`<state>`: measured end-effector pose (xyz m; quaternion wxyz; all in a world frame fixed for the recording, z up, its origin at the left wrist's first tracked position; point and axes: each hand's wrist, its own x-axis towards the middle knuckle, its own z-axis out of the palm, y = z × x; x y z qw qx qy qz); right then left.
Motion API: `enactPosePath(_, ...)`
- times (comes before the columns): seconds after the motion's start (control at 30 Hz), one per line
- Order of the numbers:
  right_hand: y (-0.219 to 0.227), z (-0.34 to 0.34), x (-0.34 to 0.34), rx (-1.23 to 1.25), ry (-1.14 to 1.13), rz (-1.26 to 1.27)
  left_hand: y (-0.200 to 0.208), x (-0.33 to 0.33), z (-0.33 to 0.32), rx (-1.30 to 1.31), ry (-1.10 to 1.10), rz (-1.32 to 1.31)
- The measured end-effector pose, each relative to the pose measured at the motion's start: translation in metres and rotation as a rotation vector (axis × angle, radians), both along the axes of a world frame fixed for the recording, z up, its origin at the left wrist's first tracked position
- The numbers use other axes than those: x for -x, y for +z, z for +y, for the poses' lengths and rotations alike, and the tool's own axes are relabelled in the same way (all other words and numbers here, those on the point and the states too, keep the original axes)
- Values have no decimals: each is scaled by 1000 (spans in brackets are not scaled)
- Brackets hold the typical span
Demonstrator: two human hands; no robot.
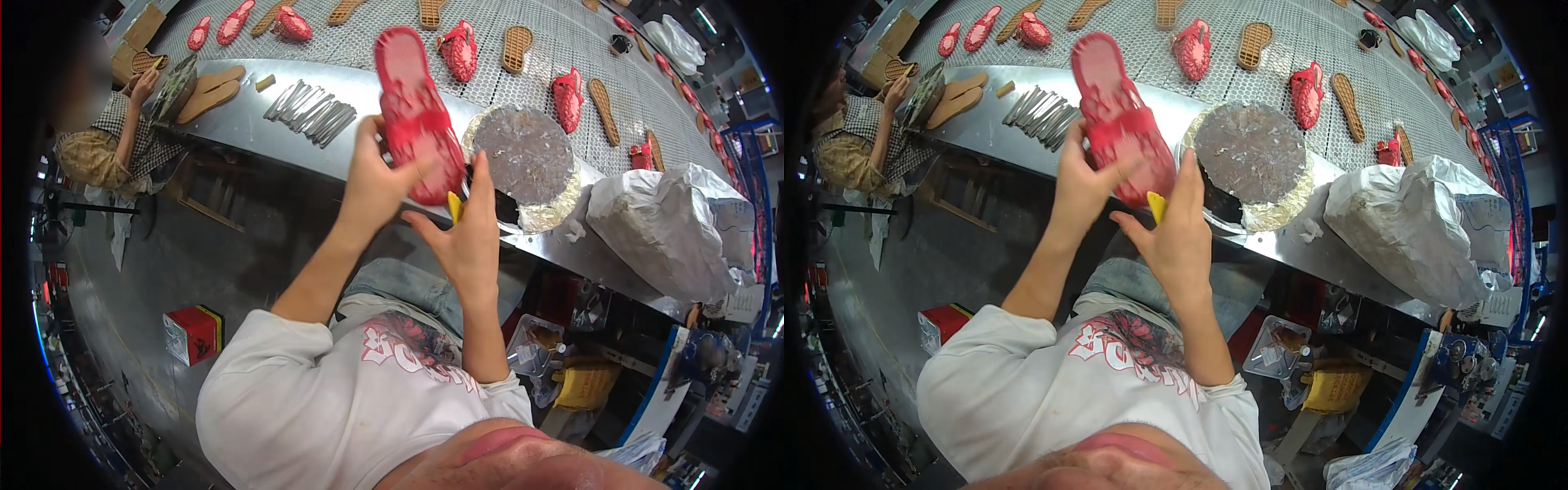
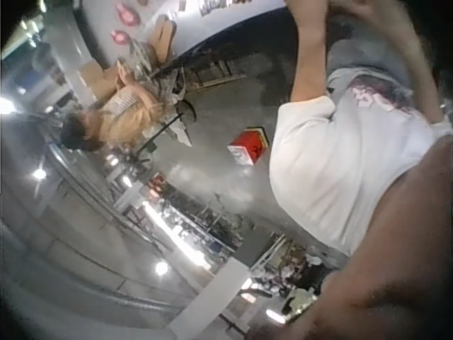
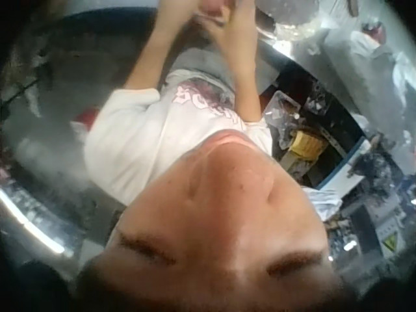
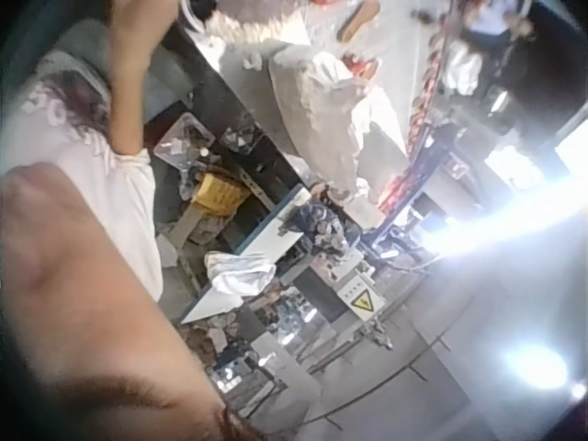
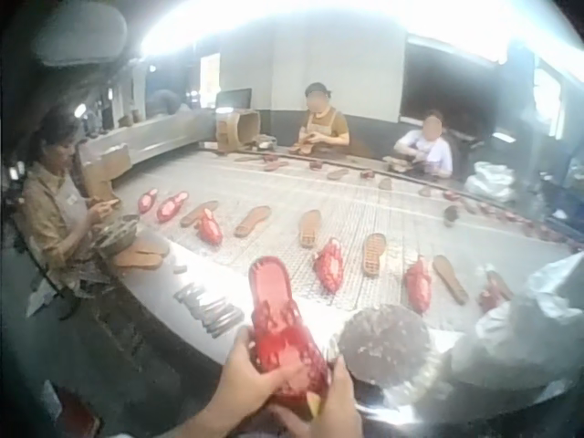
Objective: Applying adhesive to the underside of shoe uppers and placing them on a conveyor belt.
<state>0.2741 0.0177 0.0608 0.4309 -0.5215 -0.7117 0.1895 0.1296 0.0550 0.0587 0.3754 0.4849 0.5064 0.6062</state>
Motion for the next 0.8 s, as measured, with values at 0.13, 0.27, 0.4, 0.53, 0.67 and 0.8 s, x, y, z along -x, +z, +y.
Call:
enactPosePath(0.13,-4,-2,-9,220,108,126,-2,-9,-20,-5,-206,58)
enactPosePath(0.27,-24,1,-18,445,272,965,23,-16,-32,-203,-306,-234)
enactPosePath(0.4,-23,-8,-26,498,321,1136,11,-2,-26,-275,-215,93)
enactPosePath(0.53,-23,-8,-23,443,389,1190,4,-14,-32,-248,-505,-111)
enactPosePath(0.67,-33,-14,-29,517,420,1165,-3,-28,-40,-151,-609,-262)
enactPosePath(0.8,-32,-19,-18,456,426,842,5,-30,-36,-187,-620,-315)
